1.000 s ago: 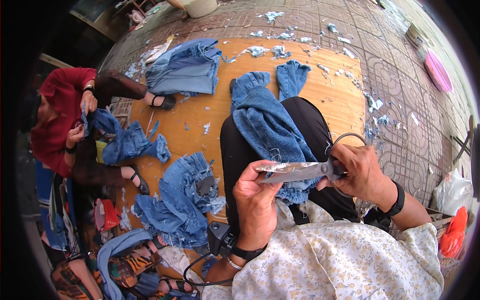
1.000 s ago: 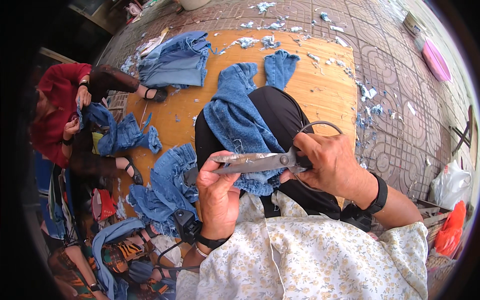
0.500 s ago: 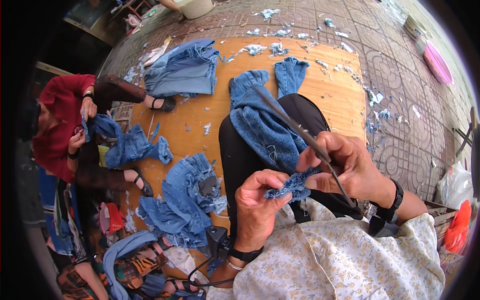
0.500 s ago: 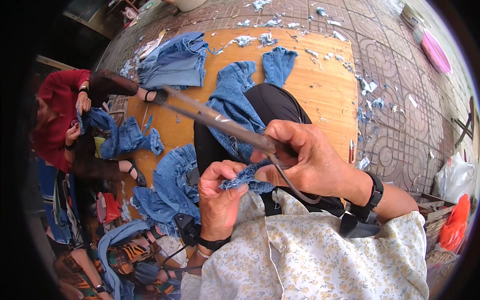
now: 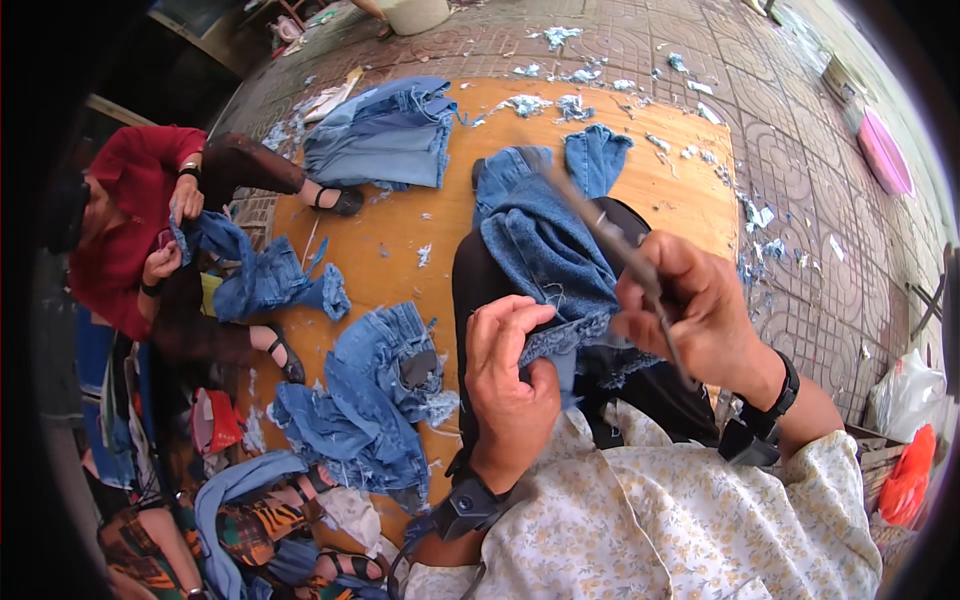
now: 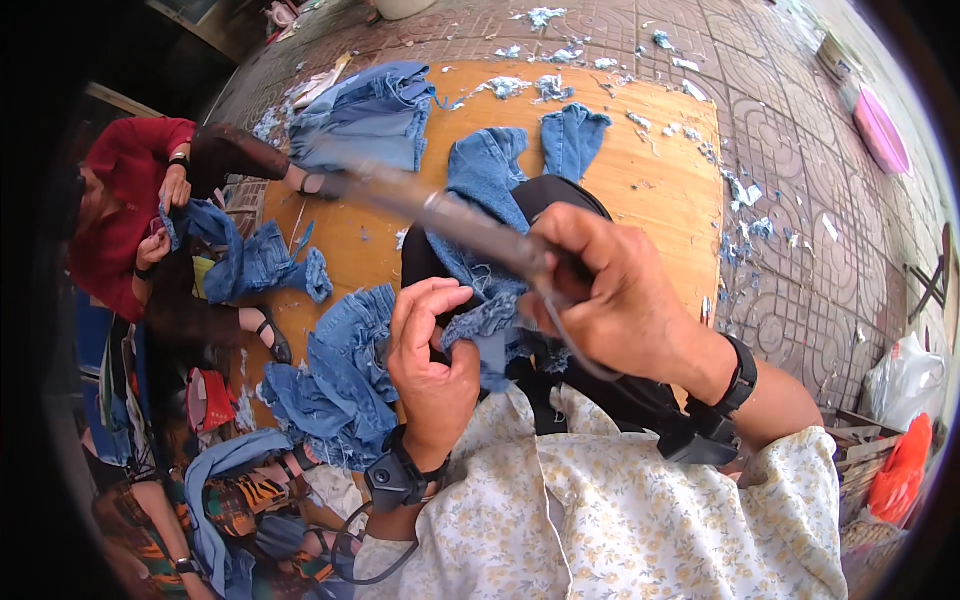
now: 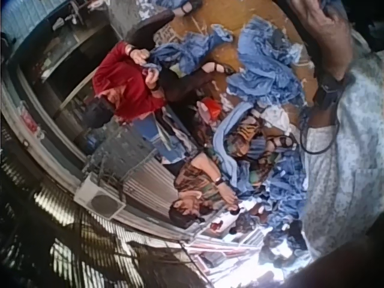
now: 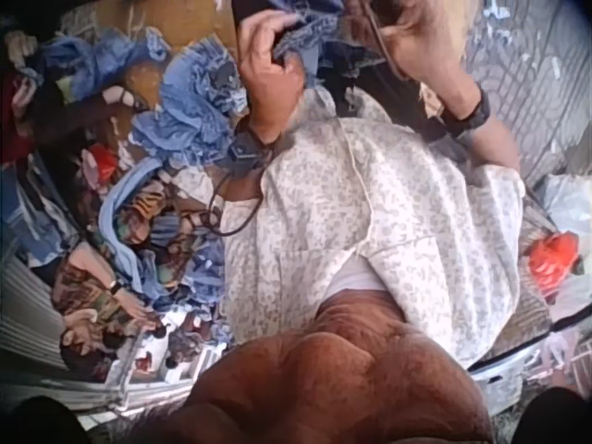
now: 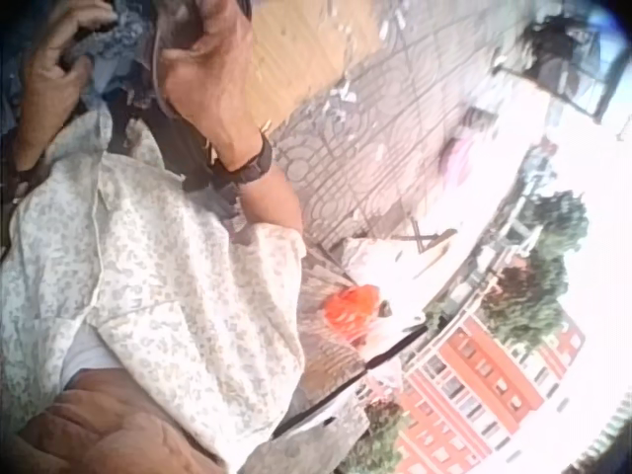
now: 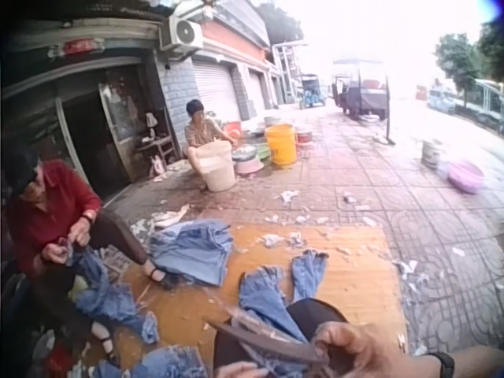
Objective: The person uses large shears to cut along the hem of denim jeans to remove frayed edges and then shakes the garment out.
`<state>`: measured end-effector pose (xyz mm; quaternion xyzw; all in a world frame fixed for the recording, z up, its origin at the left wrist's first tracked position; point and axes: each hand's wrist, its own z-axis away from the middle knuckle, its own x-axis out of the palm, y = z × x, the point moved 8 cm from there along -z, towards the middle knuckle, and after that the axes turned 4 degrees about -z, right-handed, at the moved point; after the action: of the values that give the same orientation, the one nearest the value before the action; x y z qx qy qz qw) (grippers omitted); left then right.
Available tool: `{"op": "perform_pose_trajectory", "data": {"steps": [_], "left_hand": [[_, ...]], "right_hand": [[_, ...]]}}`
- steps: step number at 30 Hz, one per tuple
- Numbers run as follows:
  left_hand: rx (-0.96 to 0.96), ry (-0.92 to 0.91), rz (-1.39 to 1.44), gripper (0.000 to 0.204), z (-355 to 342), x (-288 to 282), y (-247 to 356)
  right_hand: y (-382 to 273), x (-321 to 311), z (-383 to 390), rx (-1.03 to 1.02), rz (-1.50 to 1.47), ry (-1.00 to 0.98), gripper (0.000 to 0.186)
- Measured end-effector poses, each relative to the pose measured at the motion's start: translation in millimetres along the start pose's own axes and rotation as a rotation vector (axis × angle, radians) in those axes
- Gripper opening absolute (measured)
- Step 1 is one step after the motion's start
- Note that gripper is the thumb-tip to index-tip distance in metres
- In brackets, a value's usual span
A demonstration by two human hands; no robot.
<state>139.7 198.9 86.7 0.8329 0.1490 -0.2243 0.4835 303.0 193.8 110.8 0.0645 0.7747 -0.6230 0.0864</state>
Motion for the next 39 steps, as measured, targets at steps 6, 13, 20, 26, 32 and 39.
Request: {"op": "perform_pose_trajectory", "data": {"steps": [6,13,20,26,32,39], "left_hand": [[-0.240,-0.113,0.080,0.024,6,1,-20],[-0.659,-0.050,1.168,0.018,23,12,-38],[-0.584,-0.116,1.021,0.012,-1,12,-31],[-0.572,-0.125,1.021,0.017,0,13,-30],[-0.448,-0.146,0.926,0.026,-5,12,-20],[-0.376,-0.235,0.524,0.012,-1,0,-31]], "right_hand": [[14,-13,-2,0.109,-0.186,0.039,0.021],[33,-14,-16,0.164,-0.447,0.062,0.021],[42,-13,-28,0.113,-0.229,0.081,0.022],[-30,-8,-27,-0.131,0.126,0.041,0.026],[-16,26,-33,-0.143,0.220,-0.127,0.024],[5,39,-33,0.149,-0.042,-0.491,0.020]]}}
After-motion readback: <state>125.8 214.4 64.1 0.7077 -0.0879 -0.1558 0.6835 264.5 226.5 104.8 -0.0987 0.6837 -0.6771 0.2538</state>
